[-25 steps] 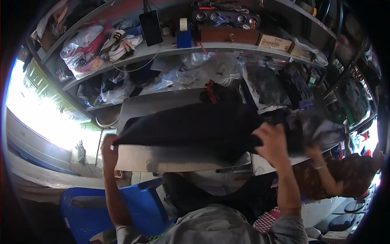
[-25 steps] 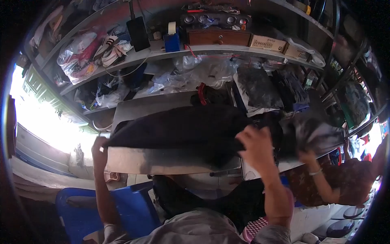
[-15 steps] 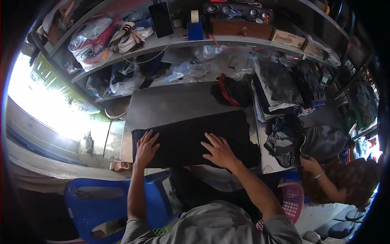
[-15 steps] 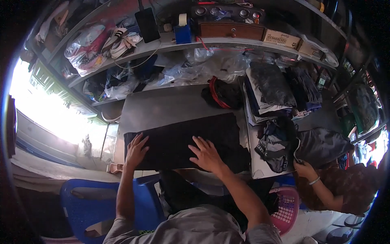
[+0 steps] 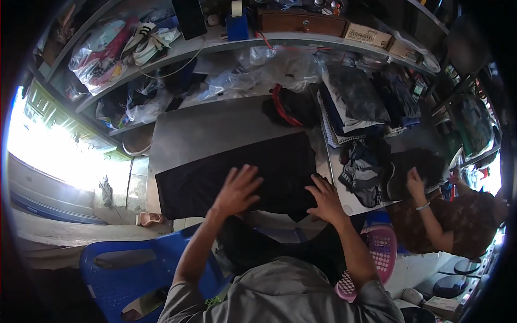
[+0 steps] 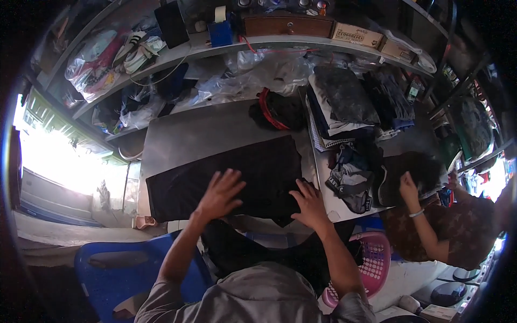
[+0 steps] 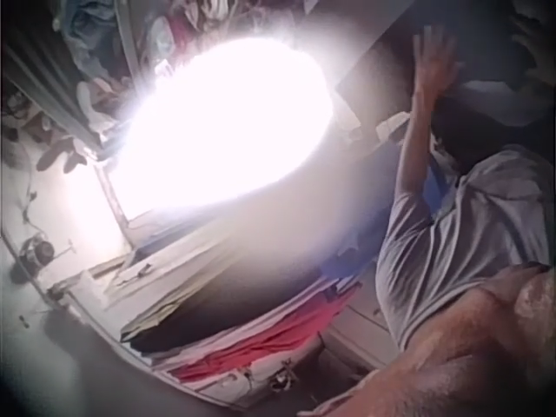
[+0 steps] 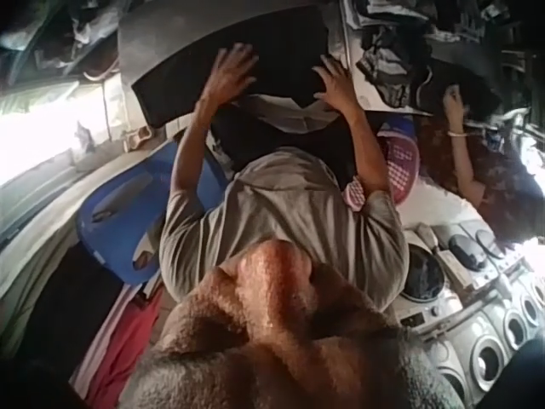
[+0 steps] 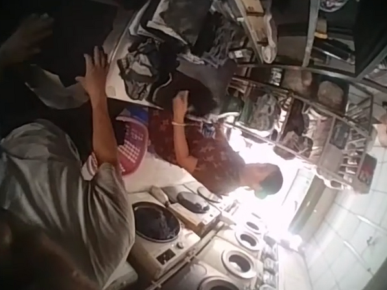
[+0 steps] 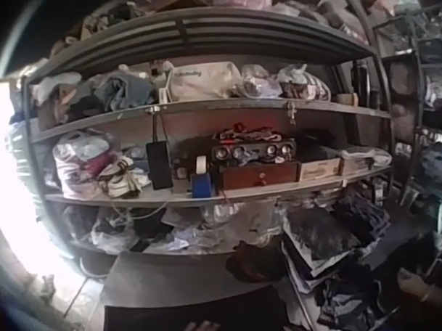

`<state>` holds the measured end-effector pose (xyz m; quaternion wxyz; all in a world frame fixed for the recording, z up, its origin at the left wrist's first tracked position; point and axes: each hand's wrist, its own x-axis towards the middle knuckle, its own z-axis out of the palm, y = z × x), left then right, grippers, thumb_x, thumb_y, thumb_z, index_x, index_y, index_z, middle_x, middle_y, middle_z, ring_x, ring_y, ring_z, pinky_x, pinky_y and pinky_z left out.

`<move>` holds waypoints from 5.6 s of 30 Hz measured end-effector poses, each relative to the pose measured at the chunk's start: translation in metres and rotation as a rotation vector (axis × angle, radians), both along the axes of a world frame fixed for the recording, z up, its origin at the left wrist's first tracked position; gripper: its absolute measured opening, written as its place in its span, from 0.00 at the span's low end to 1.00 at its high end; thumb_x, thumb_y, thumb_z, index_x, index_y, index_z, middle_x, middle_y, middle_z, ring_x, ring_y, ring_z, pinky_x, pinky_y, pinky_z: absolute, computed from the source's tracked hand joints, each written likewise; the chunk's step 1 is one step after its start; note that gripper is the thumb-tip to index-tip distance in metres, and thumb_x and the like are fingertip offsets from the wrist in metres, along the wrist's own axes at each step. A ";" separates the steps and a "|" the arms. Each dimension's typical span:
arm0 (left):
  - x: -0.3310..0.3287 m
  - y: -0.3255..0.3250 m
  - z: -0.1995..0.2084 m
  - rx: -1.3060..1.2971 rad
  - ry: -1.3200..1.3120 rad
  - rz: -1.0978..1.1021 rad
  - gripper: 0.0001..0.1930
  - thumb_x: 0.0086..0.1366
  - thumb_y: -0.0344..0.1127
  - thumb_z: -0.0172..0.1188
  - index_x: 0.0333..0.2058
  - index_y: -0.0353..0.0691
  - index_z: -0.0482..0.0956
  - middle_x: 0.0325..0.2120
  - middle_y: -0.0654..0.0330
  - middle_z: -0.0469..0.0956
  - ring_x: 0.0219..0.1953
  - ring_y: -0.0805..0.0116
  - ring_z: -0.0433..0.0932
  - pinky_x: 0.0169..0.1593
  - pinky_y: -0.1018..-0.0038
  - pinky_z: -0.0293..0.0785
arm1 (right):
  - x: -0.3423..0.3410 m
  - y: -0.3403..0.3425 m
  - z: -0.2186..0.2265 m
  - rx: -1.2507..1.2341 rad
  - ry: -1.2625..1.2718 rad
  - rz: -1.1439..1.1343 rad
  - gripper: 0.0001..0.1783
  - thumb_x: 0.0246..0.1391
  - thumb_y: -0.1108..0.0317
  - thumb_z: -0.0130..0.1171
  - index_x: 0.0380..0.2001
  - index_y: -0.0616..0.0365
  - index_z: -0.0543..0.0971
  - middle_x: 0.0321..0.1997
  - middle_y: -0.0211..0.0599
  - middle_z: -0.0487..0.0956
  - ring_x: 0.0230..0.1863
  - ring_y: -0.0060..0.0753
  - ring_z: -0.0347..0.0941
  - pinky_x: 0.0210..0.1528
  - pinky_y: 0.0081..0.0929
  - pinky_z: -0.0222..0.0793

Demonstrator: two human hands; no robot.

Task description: Fold various pieces of laundry on a metal table.

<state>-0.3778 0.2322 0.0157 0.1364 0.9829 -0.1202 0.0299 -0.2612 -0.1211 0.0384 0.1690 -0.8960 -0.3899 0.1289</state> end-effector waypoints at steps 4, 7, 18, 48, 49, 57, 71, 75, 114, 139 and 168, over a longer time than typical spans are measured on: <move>0.002 -0.035 -0.021 -0.020 0.003 -0.050 0.42 0.70 0.64 0.57 0.76 0.51 0.60 0.79 0.53 0.49 0.81 0.52 0.45 0.79 0.48 0.42 | 0.009 -0.019 0.008 0.017 -0.135 0.004 0.20 0.45 0.60 0.77 0.35 0.54 0.77 0.76 0.42 0.66 0.81 0.49 0.53 0.73 0.57 0.56; 0.000 -0.038 -0.025 -0.015 0.014 -0.056 0.42 0.71 0.67 0.54 0.76 0.55 0.59 0.79 0.52 0.48 0.81 0.50 0.45 0.79 0.47 0.41 | 0.012 -0.043 0.043 0.076 0.035 0.301 0.16 0.49 0.63 0.71 0.38 0.57 0.79 0.56 0.43 0.82 0.72 0.47 0.67 0.69 0.50 0.61; -0.001 -0.038 -0.017 -0.022 -0.054 -0.036 0.37 0.71 0.69 0.51 0.68 0.51 0.74 0.75 0.48 0.58 0.79 0.47 0.52 0.78 0.44 0.43 | 0.050 0.071 0.223 0.575 -0.758 0.071 0.26 0.51 0.77 0.65 0.55 0.54 0.78 0.52 0.47 0.79 0.52 0.48 0.78 0.50 0.44 0.72; 0.156 0.078 -0.034 -1.482 -0.531 0.649 0.56 0.67 0.25 0.67 0.78 0.40 0.30 0.69 0.47 0.63 0.64 0.57 0.70 0.68 0.65 0.65 | -0.010 0.166 -0.060 -0.009 -0.377 -0.189 0.49 0.62 0.22 0.44 0.76 0.42 0.65 0.83 0.55 0.51 0.82 0.66 0.42 0.74 0.84 0.33; 0.165 0.096 -0.028 -1.693 -0.537 0.673 0.59 0.67 0.21 0.66 0.78 0.47 0.26 0.70 0.50 0.62 0.63 0.60 0.69 0.67 0.67 0.66 | -0.009 0.166 -0.059 -0.007 -0.381 -0.191 0.49 0.62 0.22 0.44 0.76 0.42 0.65 0.83 0.55 0.51 0.82 0.66 0.42 0.74 0.84 0.33; 0.177 0.173 0.027 -1.881 -0.757 0.491 0.54 0.68 0.19 0.61 0.79 0.56 0.33 0.63 0.51 0.74 0.55 0.66 0.77 0.57 0.72 0.76 | -0.010 0.154 -0.061 -0.025 -0.353 -0.212 0.51 0.62 0.20 0.39 0.77 0.43 0.63 0.83 0.57 0.49 0.83 0.68 0.38 0.73 0.86 0.31; 0.046 0.051 -0.005 -0.388 -0.140 0.088 0.36 0.65 0.39 0.69 0.70 0.37 0.67 0.70 0.47 0.68 0.74 0.47 0.63 0.74 0.52 0.59 | -0.036 -0.003 -0.002 0.119 -0.194 -0.170 0.42 0.54 0.60 0.71 0.72 0.50 0.68 0.81 0.48 0.55 0.75 0.57 0.59 0.71 0.55 0.59; 0.000 -0.023 0.004 -0.105 0.070 -0.144 0.54 0.59 0.61 0.72 0.76 0.44 0.56 0.78 0.51 0.52 0.80 0.52 0.48 0.79 0.48 0.44 | -0.015 -0.026 -0.047 0.188 -0.376 0.019 0.26 0.52 0.68 0.68 0.57 0.47 0.81 0.74 0.43 0.68 0.70 0.51 0.67 0.64 0.51 0.63; -0.020 -0.020 -0.051 0.022 -0.002 -0.007 0.44 0.61 0.78 0.55 0.33 0.32 0.91 0.36 0.49 0.88 0.62 0.49 0.75 0.75 0.52 0.52 | 0.034 0.175 0.007 0.558 0.246 -0.070 0.27 0.61 0.60 0.66 0.62 0.53 0.76 0.65 0.42 0.76 0.66 0.47 0.72 0.68 0.46 0.65; 0.144 0.166 -0.013 -0.395 -0.530 0.692 0.10 0.67 0.41 0.67 0.31 0.41 0.84 0.29 0.51 0.80 0.35 0.46 0.83 0.37 0.55 0.78 | -0.001 0.170 -0.054 0.158 -0.299 0.041 0.30 0.67 0.53 0.57 0.70 0.47 0.73 0.81 0.54 0.56 0.80 0.60 0.53 0.77 0.60 0.48; 0.068 0.268 -0.023 -0.356 -0.426 0.843 0.22 0.71 0.45 0.66 0.55 0.36 0.76 0.40 0.50 0.85 0.47 0.44 0.82 0.54 0.60 0.78 | 0.004 0.170 -0.061 0.051 -0.312 -0.243 0.38 0.65 0.43 0.57 0.74 0.45 0.68 0.82 0.52 0.55 0.79 0.56 0.52 0.71 0.59 0.49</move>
